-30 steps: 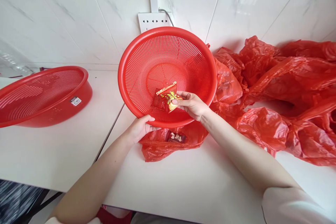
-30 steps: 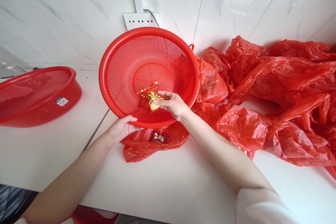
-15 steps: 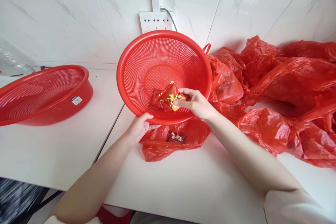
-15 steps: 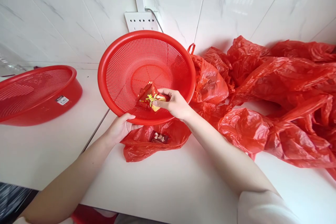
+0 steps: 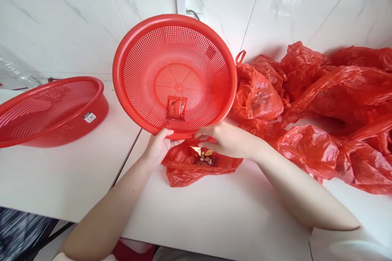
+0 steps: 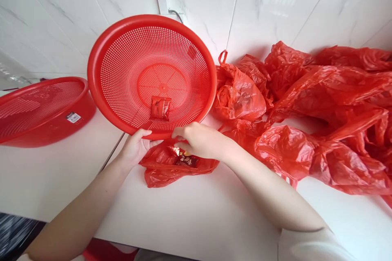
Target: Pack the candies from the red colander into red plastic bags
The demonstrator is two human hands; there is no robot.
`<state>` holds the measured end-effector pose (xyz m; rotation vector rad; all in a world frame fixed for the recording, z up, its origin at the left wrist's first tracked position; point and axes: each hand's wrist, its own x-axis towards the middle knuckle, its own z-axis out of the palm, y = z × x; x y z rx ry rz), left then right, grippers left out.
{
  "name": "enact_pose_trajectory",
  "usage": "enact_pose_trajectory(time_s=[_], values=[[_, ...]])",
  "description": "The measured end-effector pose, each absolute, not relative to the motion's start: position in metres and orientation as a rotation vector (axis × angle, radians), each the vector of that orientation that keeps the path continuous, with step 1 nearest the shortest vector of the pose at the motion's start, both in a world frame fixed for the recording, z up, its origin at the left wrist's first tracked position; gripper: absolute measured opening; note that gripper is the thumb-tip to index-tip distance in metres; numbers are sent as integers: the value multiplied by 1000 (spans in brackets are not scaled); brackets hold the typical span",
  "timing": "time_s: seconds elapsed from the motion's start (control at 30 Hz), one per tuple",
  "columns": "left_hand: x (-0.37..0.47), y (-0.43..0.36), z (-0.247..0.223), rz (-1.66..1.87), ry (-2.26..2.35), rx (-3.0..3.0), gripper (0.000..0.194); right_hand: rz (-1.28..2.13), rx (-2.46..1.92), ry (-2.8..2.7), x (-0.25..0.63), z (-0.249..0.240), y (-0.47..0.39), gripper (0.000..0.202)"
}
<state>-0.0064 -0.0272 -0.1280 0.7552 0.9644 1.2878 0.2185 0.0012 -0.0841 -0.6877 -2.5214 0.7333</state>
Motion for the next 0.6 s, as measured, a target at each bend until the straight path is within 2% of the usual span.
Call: enact_pose_trajectory(time_s=[0.17,0.33,0.6], values=[[17,-43,-137,1246,986,727,30,661,-952,-2212,212,-95,12,19],[38,-65,-149,1130,940,855,34,728,-1485,-2060,206,-119,26,38],[40,-69,-145,1030,1029,954,29,839,-1525,-1885,192,-137,27,73]])
